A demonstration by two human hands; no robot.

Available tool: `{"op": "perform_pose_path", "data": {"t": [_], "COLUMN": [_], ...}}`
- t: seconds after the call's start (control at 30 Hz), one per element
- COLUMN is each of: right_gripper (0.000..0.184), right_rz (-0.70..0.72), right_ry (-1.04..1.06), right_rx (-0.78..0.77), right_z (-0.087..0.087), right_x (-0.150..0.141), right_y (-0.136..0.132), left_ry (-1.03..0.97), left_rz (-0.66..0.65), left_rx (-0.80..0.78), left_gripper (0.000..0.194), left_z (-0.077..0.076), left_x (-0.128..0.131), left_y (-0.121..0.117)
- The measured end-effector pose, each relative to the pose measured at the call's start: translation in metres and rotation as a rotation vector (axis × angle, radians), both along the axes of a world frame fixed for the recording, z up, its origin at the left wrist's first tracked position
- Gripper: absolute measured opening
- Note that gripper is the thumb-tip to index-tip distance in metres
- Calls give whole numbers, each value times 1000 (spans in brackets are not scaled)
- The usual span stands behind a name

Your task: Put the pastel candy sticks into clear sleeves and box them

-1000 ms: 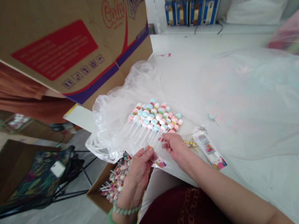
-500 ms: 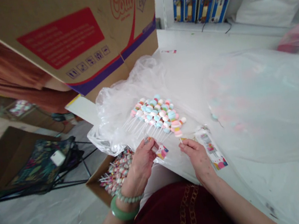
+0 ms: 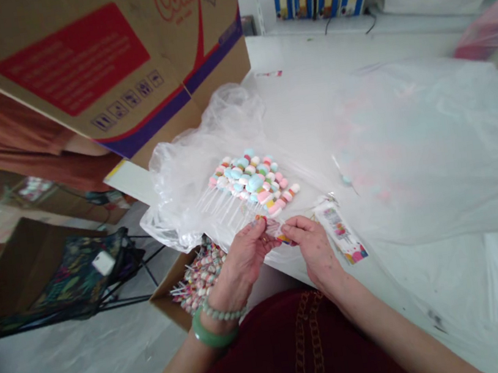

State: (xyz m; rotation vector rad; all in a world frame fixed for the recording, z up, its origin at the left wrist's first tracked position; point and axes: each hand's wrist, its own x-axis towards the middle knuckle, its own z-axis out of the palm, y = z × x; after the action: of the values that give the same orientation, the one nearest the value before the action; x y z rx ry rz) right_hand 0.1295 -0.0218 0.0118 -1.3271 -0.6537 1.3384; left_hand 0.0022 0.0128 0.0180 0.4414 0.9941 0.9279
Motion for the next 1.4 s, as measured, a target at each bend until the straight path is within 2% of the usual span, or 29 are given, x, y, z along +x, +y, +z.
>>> {"op": "perform_pose_path", "data": {"t": [0.13,0.2,0.27,0.43,0.7,0.77,0.87,1.0,1.2,1.33,1.4], "right_gripper": [16,17,17,19,20,17,12,23,30,23,15], "right_rz": [-9,15,37,66,57,58,25,10,48,39,54], "right_ry": [-249,-363,-468,-666,-798,-897,-1146,-1382,-1430,-1330,-1194], "right_rx": [66,98,124,163,218,293,506,738,760,712,621], "right_z": [2,4,7,8,4,1,-3,-6,-8,-10,-10], "right_x": [21,30,36,34,36,37,39,41,43,44,46], "right_y": [-13,-25,-36,-50,-47,-48,-50,-54,-57,-56,-56], "left_ry": [-96,-153,-199,-268,-282,-273,-233,-177,-125,-83,-61], "left_rz": [243,315,344,310,348,341,368,448,460,318,229], "left_rx": [-202,-305,-341,-348,-298,-273,-201,-67,-8,31,35], "left_gripper": [8,9,10,16,15,15,14,10,8,9,11], "left_z": [2,4,6,8,18,18,17,15,10,9,9], "left_x": [-15,-22,-28,-32,-37,-37,-34,-28,-25,-28,-31], "left_y": [18,26,31,30,29,29,28,26,25,22,22]}}
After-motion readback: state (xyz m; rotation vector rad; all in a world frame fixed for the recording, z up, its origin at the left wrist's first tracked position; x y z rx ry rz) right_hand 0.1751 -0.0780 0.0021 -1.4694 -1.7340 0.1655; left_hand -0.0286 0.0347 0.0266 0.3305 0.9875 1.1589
